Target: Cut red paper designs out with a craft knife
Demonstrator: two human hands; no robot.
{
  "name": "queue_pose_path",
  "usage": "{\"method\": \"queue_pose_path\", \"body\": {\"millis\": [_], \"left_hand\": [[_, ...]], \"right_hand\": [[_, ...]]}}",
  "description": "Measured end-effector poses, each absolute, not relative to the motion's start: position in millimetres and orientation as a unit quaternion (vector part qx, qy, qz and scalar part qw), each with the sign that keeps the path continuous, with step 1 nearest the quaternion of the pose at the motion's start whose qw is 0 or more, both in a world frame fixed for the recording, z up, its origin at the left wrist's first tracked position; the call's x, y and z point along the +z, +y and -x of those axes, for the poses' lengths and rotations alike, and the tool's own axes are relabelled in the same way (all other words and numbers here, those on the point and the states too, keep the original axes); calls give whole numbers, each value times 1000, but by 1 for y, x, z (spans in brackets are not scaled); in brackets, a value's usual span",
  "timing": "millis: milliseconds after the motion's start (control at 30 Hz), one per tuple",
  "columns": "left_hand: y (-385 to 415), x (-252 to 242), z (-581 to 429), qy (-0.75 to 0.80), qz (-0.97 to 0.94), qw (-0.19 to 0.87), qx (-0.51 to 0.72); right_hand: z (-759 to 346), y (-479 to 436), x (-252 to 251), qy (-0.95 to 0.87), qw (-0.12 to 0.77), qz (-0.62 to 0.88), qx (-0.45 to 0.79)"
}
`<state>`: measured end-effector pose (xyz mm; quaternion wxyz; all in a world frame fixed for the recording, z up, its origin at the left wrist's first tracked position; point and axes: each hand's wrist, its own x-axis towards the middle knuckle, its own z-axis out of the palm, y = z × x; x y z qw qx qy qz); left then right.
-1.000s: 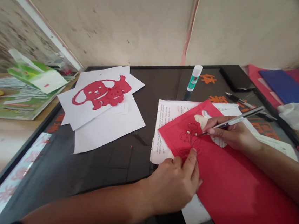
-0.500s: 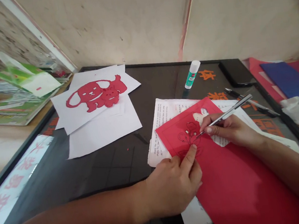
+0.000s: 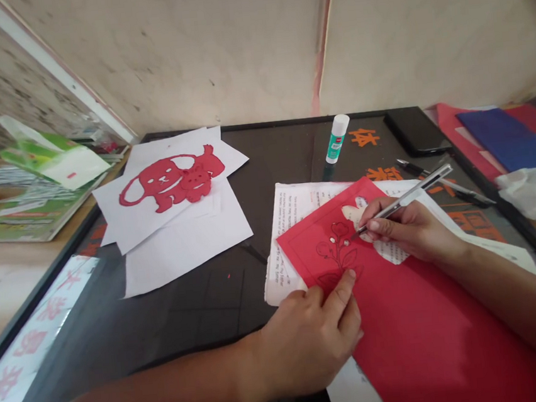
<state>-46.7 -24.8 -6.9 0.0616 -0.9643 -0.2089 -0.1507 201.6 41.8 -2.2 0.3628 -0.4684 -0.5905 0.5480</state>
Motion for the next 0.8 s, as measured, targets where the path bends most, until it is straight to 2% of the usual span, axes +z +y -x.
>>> {"method": "queue_pose_path", "body": {"millis": [133, 200, 433, 533, 667, 800], "left_hand": [[-25, -8, 48, -205, 966, 56, -145], [-26, -8, 48, -203, 967, 54, -143], [-25, -9, 50, -198, 967, 61, -147], [-25, -8, 51, -172, 970, 75, -155], [-26, -5, 53, -165, 970, 81, -159], [-27, -5, 52, -172, 969, 83, -157]], "right_hand": [[-202, 41, 1, -622, 320, 465, 543], [-201, 40, 2, -613, 329, 468, 545], [-199, 43, -2, -518, 477, 475, 527], [-203, 45, -4, -511, 513, 455, 520], [-205, 41, -3, -520, 484, 485, 510], [-201, 36, 2, -583, 398, 491, 509]]}}
